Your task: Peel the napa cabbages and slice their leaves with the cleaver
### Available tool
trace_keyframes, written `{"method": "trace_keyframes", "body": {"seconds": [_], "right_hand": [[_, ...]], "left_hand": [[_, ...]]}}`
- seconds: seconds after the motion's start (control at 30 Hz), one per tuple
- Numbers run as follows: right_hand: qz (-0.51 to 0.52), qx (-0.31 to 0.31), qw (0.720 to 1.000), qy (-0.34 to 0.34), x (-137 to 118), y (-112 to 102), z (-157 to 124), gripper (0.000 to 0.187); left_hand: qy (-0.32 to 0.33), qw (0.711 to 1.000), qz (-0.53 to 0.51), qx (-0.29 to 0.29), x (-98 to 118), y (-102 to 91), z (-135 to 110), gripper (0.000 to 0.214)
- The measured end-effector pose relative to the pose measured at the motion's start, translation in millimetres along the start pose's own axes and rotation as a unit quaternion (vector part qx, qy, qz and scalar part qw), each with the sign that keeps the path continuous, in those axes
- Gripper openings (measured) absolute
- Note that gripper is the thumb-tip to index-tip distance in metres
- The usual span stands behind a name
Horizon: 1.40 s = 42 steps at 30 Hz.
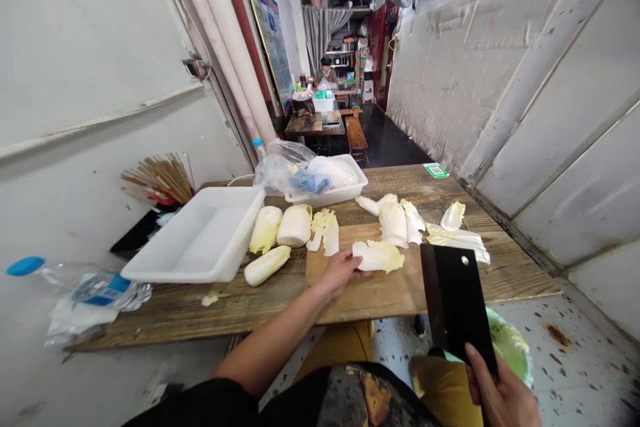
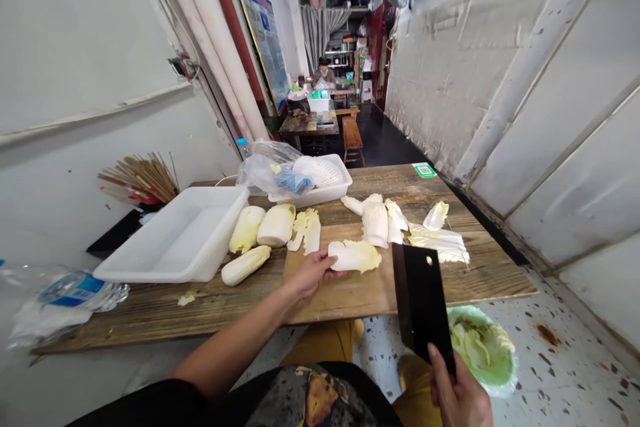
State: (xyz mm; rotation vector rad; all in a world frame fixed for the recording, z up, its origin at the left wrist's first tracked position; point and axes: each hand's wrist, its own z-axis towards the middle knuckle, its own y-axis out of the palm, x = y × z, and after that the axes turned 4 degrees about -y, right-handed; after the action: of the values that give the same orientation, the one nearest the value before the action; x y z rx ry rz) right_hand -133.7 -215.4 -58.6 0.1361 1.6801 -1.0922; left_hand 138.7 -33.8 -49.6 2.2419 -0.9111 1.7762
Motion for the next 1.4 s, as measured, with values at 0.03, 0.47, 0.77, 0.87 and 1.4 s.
{"method": "trace_keyframes", "body": {"seconds": [0.03,0.47,0.77,0.87,1.4], "right_hand": [[-0.015,-0.023,0.999,-0.038,-6,-2,7,0.048],[-0.369,-0.095,0.816,-0.435,-93,5,83,0.045],[-0.485,-0.24,0.774,-0.329,-148,24,104,0.037],[-0.48,-0.261,0.771,-0.326,-144,28,107,0.036],[-0.462,-0.292,0.77,-0.328,-153,18,129,0.034]], "left_hand": [[-0.023,0.999,-0.03,-0.021,-8,1.1,-7,0.038],[0.4,0.735,0.5,0.224,-79,-6.8,-29,0.031],[0.41,0.735,0.518,0.15,-74,-4.6,-9,0.019],[0.421,0.737,0.504,0.159,-81,-4.4,-8,0.019],[0.435,0.75,0.465,0.179,-84,-2.7,-8,0.024]]}}
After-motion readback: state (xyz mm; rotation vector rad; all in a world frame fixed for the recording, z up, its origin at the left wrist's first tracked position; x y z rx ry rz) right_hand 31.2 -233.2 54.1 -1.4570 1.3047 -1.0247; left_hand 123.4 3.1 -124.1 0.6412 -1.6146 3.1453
